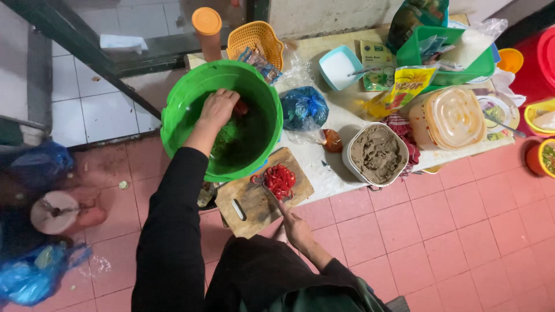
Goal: The recorder chops red chilies, adds them to a cooking pan on a stove, mixes a white powder with water to add to the pan, and then sorts through a large basket of fresh chilies.
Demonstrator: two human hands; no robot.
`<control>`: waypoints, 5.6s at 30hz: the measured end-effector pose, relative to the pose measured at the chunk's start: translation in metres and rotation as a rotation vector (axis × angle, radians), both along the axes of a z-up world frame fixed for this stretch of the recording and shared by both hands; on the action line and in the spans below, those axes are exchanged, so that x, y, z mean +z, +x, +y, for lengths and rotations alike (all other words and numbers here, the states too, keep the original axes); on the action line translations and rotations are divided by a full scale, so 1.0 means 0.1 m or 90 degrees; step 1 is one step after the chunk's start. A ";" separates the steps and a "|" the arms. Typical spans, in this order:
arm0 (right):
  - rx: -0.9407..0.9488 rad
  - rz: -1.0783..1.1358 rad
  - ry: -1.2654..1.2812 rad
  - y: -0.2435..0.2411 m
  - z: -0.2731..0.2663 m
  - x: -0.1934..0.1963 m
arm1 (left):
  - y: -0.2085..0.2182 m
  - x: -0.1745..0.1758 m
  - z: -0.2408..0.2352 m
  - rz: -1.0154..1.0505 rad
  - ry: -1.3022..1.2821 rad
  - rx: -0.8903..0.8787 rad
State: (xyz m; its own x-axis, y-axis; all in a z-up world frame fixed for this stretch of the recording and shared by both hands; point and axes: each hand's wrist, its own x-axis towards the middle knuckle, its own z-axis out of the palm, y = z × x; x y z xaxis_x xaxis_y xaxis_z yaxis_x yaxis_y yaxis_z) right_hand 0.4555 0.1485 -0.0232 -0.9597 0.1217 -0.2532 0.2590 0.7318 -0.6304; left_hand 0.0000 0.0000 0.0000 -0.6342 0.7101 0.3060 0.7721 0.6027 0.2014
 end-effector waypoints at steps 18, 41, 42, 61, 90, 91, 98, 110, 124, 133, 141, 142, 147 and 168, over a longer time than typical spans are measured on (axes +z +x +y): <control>-0.159 0.130 -0.017 -0.32 -0.03 0.13 | 0.12 0.27 -0.44 -0.200 -0.373 -0.058; -0.289 0.293 -0.442 -2.12 -0.28 1.64 | 1.05 1.18 -0.45 -0.438 0.363 -0.117; -0.311 0.275 -0.485 -2.13 -0.30 1.66 | 0.88 1.08 -0.49 -0.498 0.354 -0.126; -0.362 0.452 -0.195 -2.16 -0.11 1.93 | 0.31 1.23 -0.58 -0.145 0.270 0.029; -0.181 0.228 -0.469 -1.27 0.64 1.91 | 2.76 1.30 0.56 -0.763 0.930 0.091; -0.177 0.220 -0.470 -1.10 0.74 1.65 | 2.90 1.28 0.51 -0.763 0.934 0.100; 0.134 0.095 -0.049 -0.19 1.04 0.35 | 3.82 0.42 -0.09 -0.970 1.049 0.302; 0.220 0.088 0.075 -0.13 0.94 -0.25 | 4.45 -0.31 -0.66 -0.849 0.996 0.472; 0.012 0.057 -0.014 -0.33 0.08 -0.65 | 4.17 -0.55 -0.79 -0.621 0.702 0.498; 0.060 0.145 0.069 0.18 0.12 -0.71 | 3.79 -0.48 -0.49 -0.504 0.338 0.492; -0.024 0.106 0.052 0.30 0.14 -0.39 | 3.55 -0.94 -0.06 -0.124 0.184 0.214; -0.023 0.102 0.054 0.35 0.16 -0.31 | 3.56 -0.94 -0.05 -0.128 0.185 0.215; 0.152 0.034 0.143 0.67 0.37 -0.27 | 3.58 -0.86 -0.10 -0.092 0.186 0.203; 0.183 0.081 0.288 -0.01 0.34 0.03 | 3.57 -0.59 0.10 -0.021 0.219 0.336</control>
State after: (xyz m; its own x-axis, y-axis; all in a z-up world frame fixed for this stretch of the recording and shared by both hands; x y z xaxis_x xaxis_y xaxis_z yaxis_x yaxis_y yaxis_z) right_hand 0.4548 0.1826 -0.0202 -0.9901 -0.0796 -0.1160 -0.0484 0.9669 -0.2505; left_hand 0.3570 0.0103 -0.0592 -0.8852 0.1637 0.4354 0.3787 0.7970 0.4705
